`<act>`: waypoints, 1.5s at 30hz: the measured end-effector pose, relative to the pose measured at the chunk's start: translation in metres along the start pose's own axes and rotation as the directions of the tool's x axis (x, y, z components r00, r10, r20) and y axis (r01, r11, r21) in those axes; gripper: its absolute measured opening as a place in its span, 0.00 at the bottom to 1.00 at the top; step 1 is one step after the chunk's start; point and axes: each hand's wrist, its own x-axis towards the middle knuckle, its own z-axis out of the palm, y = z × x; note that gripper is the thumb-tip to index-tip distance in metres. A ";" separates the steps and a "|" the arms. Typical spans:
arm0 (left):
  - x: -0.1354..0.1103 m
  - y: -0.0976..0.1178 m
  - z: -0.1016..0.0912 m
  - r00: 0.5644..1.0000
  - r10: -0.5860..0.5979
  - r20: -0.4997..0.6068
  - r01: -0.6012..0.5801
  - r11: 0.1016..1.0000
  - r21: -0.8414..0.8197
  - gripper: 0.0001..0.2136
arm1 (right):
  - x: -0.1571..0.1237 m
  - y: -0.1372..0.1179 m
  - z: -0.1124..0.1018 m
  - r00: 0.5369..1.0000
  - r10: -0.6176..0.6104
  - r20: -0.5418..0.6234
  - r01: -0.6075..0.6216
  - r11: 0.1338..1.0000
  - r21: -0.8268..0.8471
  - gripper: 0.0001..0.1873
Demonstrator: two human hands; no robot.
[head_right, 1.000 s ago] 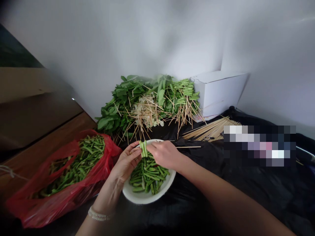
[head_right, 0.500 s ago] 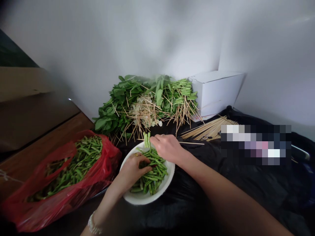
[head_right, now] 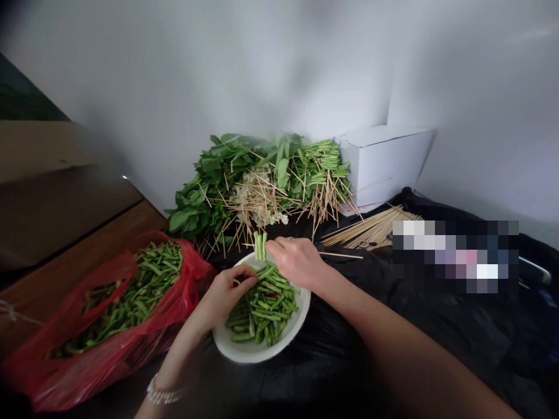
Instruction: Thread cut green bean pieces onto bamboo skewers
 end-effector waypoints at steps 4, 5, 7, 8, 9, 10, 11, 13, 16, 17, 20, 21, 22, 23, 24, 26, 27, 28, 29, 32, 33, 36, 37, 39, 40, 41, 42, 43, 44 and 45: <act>0.006 -0.007 0.007 0.990 -0.126 -0.063 0.099 0.942 -0.320 0.11 | -0.001 0.000 0.001 1.000 0.002 -0.009 -0.002 1.000 0.010 0.12; 0.007 -0.008 0.007 0.983 -0.174 -0.058 0.137 0.905 -0.403 0.13 | -0.001 0.000 0.001 1.000 -0.005 -0.008 0.005 1.000 0.010 0.11; 0.007 -0.009 0.008 0.966 -0.257 -0.016 0.206 0.808 -0.552 0.14 | -0.001 0.000 0.002 1.000 -0.017 -0.008 0.018 1.000 0.013 0.12; 0.007 -0.009 0.007 0.958 -0.287 0.012 0.233 0.754 -0.614 0.14 | -0.001 -0.001 0.002 1.000 -0.023 -0.007 0.024 1.000 0.015 0.12; 0.006 -0.009 0.006 0.951 -0.308 0.038 0.254 0.703 -0.664 0.14 | -0.001 -0.001 0.002 1.000 -0.030 -0.004 0.030 0.999 0.017 0.12; 0.006 -0.009 0.005 0.945 -0.323 0.055 0.266 0.658 -0.705 0.14 | -0.001 -0.001 0.003 0.999 -0.037 0.000 0.037 0.999 0.018 0.12; 0.005 -0.009 0.003 0.939 -0.337 0.064 0.273 0.620 -0.736 0.15 | -0.001 -0.001 0.003 0.999 -0.045 0.005 0.045 0.999 0.018 0.12; 0.005 -0.009 0.000 0.929 -0.364 0.062 0.274 0.567 -0.777 0.16 | -0.001 -0.002 0.003 0.998 -0.061 0.013 0.061 0.998 0.013 0.11; 0.006 -0.010 -0.002 0.921 -0.385 0.049 0.256 0.507 -0.823 0.16 | -0.002 -0.002 0.003 0.997 -0.073 0.024 0.073 0.997 0.007 0.11; 0.006 -0.011 -0.002 0.922 -0.384 0.047 0.248 0.493 -0.834 0.15 | -0.002 -0.003 0.004 0.997 -0.075 0.028 0.075 0.997 0.006 0.12; 0.007 -0.011 -0.002 0.926 -0.377 0.031 0.223 0.477 -0.850 0.14 | -0.002 -0.003 0.004 0.996 -0.082 0.045 0.082 0.997 0.004 0.12; 0.007 -0.011 -0.002 0.926 -0.378 0.024 0.216 0.475 -0.853 0.14 | -0.002 -0.003 0.005 0.995 -0.082 0.048 0.082 0.997 0.002 0.12; 0.007 -0.011 -0.002 0.925 -0.379 0.019 0.212 0.473 -0.855 0.14 | -0.002 -0.004 0.005 0.995 -0.083 0.052 0.083 0.997 0.000 0.12; 0.007 -0.010 -0.002 0.924 -0.382 0.015 0.209 0.472 -0.857 0.14 | -0.002 -0.004 0.005 0.995 -0.083 0.056 0.083 0.997 -0.001 0.12; 0.007 -0.010 -0.002 0.923 -0.384 0.013 0.208 0.470 -0.858 0.14 | -0.002 -0.004 0.006 0.995 -0.083 0.060 0.083 0.997 -0.002 0.12; 0.007 -0.010 -0.002 0.921 -0.390 0.013 0.210 0.467 -0.859 0.14 | -0.003 -0.004 0.006 0.994 -0.084 0.067 0.084 0.996 -0.002 0.11; 0.007 -0.010 -0.002 0.920 -0.392 0.011 0.209 0.466 -0.860 0.14 | -0.003 -0.004 0.007 0.994 -0.085 0.070 0.085 0.996 -0.003 0.11; 0.007 -0.010 -0.002 0.919 -0.394 0.008 0.207 0.465 -0.861 0.13 | -0.003 -0.004 0.007 0.994 -0.086 0.073 0.087 0.996 -0.005 0.11; 0.007 -0.011 -0.002 0.918 -0.397 0.007 0.206 0.462 -0.863 0.13 | -0.003 -0.003 0.007 0.993 -0.087 0.075 0.088 0.996 -0.007 0.11; 0.007 -0.011 -0.002 0.916 -0.401 0.007 0.205 0.453 -0.867 0.14 | -0.003 -0.004 0.008 0.992 -0.093 0.084 0.094 0.996 -0.010 0.11; 0.007 -0.012 -0.002 0.916 -0.402 0.007 0.205 0.453 -0.868 0.14 | -0.003 -0.004 0.008 0.992 -0.094 0.087 0.095 0.995 -0.010 0.11; 0.007 -0.012 -0.002 0.916 -0.401 0.003 0.202 0.456 -0.866 0.15 | -0.003 -0.004 0.008 0.991 -0.090 0.098 0.092 0.996 -0.016 0.10; 0.007 -0.011 -0.002 0.916 -0.401 0.003 0.202 0.456 -0.867 0.15 | -0.003 -0.005 0.009 0.991 -0.087 0.101 0.090 0.996 -0.017 0.10; 0.007 -0.011 -0.003 0.915 -0.402 0.003 0.202 0.453 -0.868 0.15 | -0.003 -0.005 0.009 0.991 -0.084 0.107 0.086 0.996 -0.017 0.10; 0.007 -0.011 -0.003 0.915 -0.403 0.003 0.202 0.451 -0.869 0.15 | -0.003 -0.005 0.009 0.990 -0.084 0.112 0.086 0.996 -0.016 0.10; 0.007 -0.011 -0.003 0.915 -0.404 0.001 0.200 0.450 -0.870 0.15 | -0.003 -0.005 0.009 0.990 -0.083 0.116 0.085 0.996 -0.015 0.10; 0.007 -0.011 -0.003 0.915 -0.404 -0.001 0.198 0.450 -0.871 0.15 | -0.004 -0.004 0.009 0.989 -0.083 0.120 0.085 0.996 -0.015 0.10; 0.007 -0.011 -0.003 0.914 -0.405 -0.003 0.196 0.449 -0.872 0.15 | -0.004 -0.004 0.009 0.989 -0.083 0.123 0.086 0.996 -0.015 0.10; 0.007 -0.011 -0.003 0.914 -0.405 -0.005 0.194 0.449 -0.872 0.15 | -0.004 -0.004 0.009 0.988 -0.085 0.125 0.088 0.996 -0.016 0.10; 0.007 -0.011 -0.003 0.914 -0.405 -0.007 0.192 0.447 -0.874 0.15 | -0.004 -0.004 0.009 0.988 -0.087 0.126 0.090 0.996 -0.017 0.10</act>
